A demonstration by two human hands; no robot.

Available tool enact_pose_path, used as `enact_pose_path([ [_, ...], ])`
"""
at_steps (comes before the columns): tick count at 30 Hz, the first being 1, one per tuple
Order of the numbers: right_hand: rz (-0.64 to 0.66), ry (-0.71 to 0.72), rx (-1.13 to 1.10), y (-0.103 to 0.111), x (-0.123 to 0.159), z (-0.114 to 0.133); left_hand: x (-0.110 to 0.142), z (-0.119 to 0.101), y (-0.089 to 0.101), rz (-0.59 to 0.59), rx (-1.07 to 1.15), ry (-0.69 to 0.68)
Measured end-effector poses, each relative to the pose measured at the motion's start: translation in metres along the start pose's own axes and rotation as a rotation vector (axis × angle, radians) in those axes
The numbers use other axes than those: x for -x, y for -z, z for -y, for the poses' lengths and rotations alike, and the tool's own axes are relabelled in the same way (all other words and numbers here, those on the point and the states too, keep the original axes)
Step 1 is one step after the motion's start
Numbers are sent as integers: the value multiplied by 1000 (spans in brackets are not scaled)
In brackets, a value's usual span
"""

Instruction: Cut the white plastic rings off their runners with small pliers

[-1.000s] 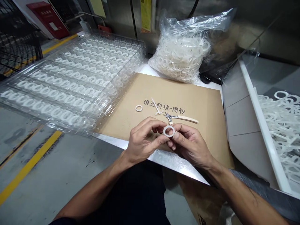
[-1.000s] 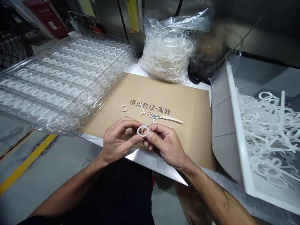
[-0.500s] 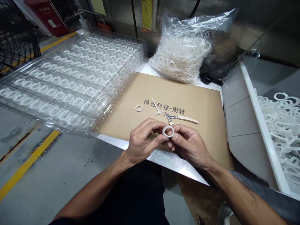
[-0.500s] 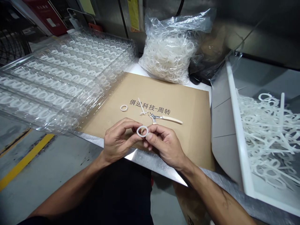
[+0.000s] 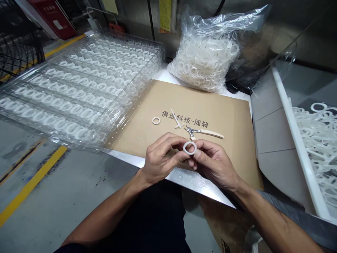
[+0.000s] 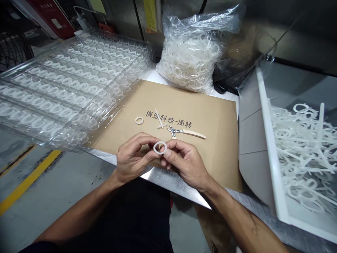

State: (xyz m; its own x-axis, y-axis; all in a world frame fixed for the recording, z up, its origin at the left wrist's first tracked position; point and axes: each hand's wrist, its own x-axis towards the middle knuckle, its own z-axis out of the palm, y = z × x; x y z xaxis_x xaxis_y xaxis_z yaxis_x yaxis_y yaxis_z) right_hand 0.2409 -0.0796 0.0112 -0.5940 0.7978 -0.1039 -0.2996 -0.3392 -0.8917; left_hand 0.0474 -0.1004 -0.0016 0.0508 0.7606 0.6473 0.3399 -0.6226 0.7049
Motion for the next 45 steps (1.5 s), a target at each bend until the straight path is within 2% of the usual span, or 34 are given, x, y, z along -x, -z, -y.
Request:
enact_pose_path([
  [16, -6, 6, -39, 0, 1, -1, 1, 0, -1, -3, -16, 16],
  [26, 2, 11, -64, 0, -1, 0, 1, 0, -3, -4, 59, 10],
  [45, -36, -44, -81, -5, 1, 2, 1, -1, -1, 15, 63, 51],
])
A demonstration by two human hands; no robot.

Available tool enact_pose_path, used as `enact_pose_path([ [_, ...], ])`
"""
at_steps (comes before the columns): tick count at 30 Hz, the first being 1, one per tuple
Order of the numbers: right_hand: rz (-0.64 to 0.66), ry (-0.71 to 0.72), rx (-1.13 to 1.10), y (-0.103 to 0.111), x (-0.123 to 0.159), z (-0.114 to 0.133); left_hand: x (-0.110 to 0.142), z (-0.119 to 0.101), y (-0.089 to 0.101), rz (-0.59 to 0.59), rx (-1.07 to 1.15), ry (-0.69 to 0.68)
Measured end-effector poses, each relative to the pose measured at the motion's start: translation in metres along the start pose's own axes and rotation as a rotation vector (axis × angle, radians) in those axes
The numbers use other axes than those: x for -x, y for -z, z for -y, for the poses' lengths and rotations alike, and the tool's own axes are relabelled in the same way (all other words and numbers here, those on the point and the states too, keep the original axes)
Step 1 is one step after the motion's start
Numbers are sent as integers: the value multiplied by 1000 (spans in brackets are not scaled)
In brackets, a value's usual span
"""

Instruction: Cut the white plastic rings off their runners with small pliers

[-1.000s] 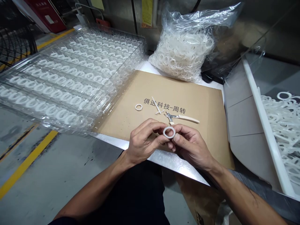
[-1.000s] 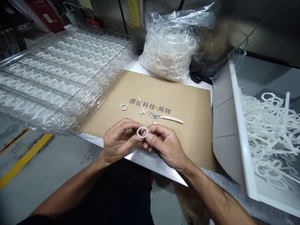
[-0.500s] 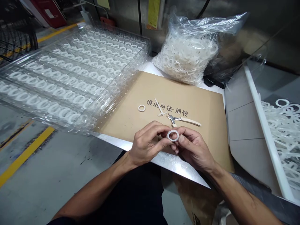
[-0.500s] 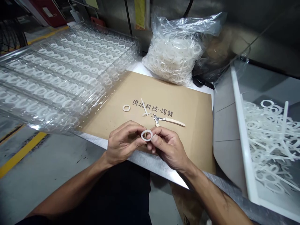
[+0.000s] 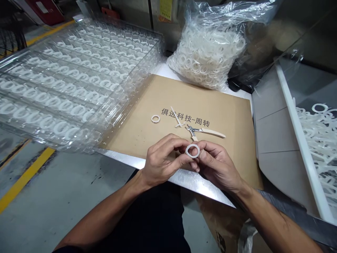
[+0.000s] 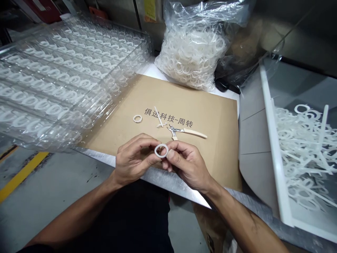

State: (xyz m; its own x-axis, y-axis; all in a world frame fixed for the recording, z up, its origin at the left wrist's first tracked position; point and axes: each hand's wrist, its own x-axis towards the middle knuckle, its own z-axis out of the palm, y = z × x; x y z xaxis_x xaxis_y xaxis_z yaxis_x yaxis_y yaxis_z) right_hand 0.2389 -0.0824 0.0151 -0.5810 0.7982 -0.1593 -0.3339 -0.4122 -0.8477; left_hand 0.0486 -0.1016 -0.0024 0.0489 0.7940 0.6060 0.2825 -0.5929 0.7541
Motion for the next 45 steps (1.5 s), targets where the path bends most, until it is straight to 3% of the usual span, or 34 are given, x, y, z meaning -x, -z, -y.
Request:
enact_pose_path([
  [24, -16, -9, -21, -1, 0, 2, -1, -1, -1, 2, 3, 1],
  [29, -88, 28, 73, 0, -3, 3, 0, 1, -2, 17, -8, 13],
  [33, -217, 148, 226, 6, -10, 9, 1, 5, -1, 32, 1, -13],
  [37, -411, 369, 441, 5, -13, 33, 1, 4, 1, 32, 29, 25],
  [40, -530, 538, 662, -9, -23, 70, 2, 1, 3, 52, 65, 29],
  [42, -601, 639, 808, -19, -42, 104, 2, 1, 3, 71, 85, 15],
  [45, -697, 764, 966, -22, -93, 163, 1, 1, 3, 117, 97, 21],
])
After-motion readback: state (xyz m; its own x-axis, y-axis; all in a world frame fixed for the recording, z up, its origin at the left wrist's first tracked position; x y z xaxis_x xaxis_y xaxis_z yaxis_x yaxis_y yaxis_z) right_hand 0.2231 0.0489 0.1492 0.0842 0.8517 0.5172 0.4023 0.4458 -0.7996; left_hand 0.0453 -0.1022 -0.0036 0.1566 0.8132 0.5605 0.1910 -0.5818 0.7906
